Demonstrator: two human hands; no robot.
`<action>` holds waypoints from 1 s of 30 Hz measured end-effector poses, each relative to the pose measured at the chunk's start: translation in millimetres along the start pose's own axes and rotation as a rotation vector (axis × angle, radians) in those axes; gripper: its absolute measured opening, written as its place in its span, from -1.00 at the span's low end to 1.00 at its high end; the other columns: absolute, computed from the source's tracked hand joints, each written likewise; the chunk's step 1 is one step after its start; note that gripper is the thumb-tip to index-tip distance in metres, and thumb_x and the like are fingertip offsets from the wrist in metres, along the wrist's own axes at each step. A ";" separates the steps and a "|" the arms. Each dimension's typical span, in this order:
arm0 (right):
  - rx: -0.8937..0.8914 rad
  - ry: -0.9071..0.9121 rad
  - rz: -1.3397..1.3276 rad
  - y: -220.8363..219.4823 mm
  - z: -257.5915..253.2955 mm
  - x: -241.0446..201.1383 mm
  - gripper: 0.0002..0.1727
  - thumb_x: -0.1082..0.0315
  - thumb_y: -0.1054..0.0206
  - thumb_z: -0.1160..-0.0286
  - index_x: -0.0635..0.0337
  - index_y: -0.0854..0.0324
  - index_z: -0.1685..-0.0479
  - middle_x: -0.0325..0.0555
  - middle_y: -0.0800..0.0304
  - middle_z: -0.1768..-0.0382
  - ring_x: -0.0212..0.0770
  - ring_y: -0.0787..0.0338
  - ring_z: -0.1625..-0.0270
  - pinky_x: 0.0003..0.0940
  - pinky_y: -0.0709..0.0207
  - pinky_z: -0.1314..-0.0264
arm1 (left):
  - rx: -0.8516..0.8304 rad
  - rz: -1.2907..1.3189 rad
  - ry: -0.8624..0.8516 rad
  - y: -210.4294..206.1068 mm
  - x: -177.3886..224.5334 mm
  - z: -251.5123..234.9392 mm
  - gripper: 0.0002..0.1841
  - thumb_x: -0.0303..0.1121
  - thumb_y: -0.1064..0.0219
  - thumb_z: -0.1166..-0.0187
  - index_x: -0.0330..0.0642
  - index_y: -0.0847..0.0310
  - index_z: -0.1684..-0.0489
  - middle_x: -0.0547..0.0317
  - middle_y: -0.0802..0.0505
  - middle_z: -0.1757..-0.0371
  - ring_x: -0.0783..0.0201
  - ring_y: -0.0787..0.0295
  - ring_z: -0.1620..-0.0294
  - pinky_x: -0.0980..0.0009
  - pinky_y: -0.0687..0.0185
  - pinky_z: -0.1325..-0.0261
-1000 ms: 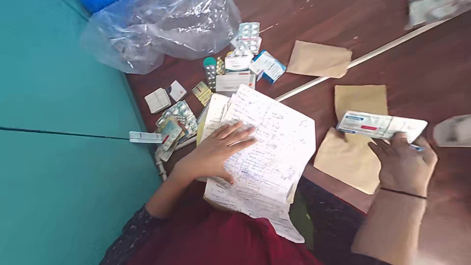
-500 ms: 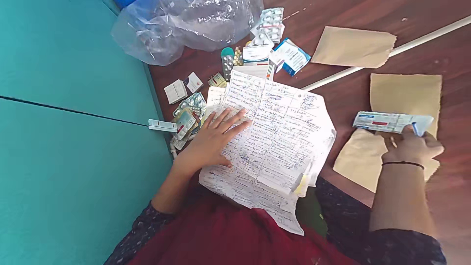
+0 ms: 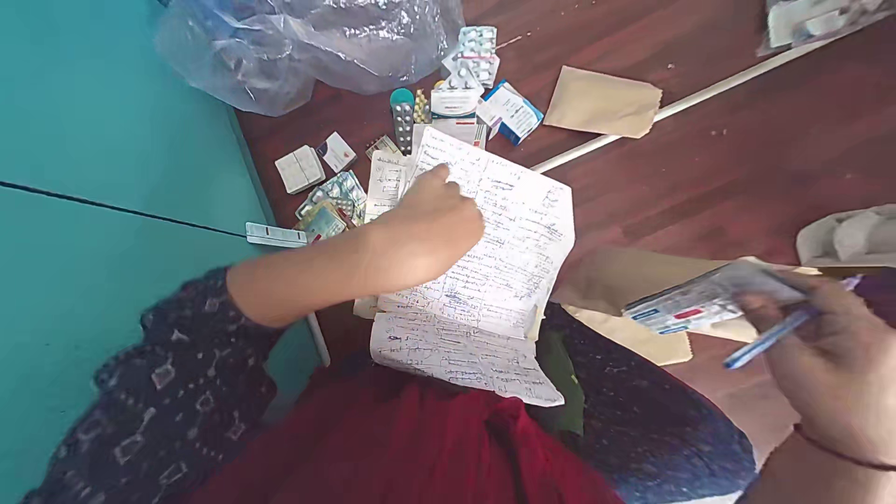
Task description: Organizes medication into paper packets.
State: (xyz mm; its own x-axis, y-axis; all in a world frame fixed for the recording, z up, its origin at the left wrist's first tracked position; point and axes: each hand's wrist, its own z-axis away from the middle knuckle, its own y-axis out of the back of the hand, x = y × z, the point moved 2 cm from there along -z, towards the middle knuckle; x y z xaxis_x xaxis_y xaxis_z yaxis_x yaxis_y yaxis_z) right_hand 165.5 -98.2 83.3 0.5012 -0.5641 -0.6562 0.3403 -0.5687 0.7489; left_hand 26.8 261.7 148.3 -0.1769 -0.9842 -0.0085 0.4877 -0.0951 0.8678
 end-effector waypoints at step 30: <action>0.188 -0.034 -0.665 -128.7 99.6 -34.7 -0.75 0.07 -0.22 -0.74 -0.04 -0.60 -0.14 -0.27 -0.60 -0.55 -0.26 -0.47 -0.69 -0.29 -0.42 -0.68 | 0.094 0.836 -1.052 -55.1 102.2 -176.8 -0.68 -0.34 -0.16 -0.74 -0.20 -0.84 -0.16 0.00 -0.85 0.08 0.21 -0.79 0.04 0.24 -0.65 0.02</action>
State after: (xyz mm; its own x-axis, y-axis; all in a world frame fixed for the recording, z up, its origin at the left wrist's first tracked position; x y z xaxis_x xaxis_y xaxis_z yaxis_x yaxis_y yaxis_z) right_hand 25.1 -65.1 0.4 0.2079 -0.0762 -0.9752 0.4213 -0.8928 0.1596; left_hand 133.0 139.9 11.8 -0.4453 -0.1575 0.8814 0.7184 0.5247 0.4567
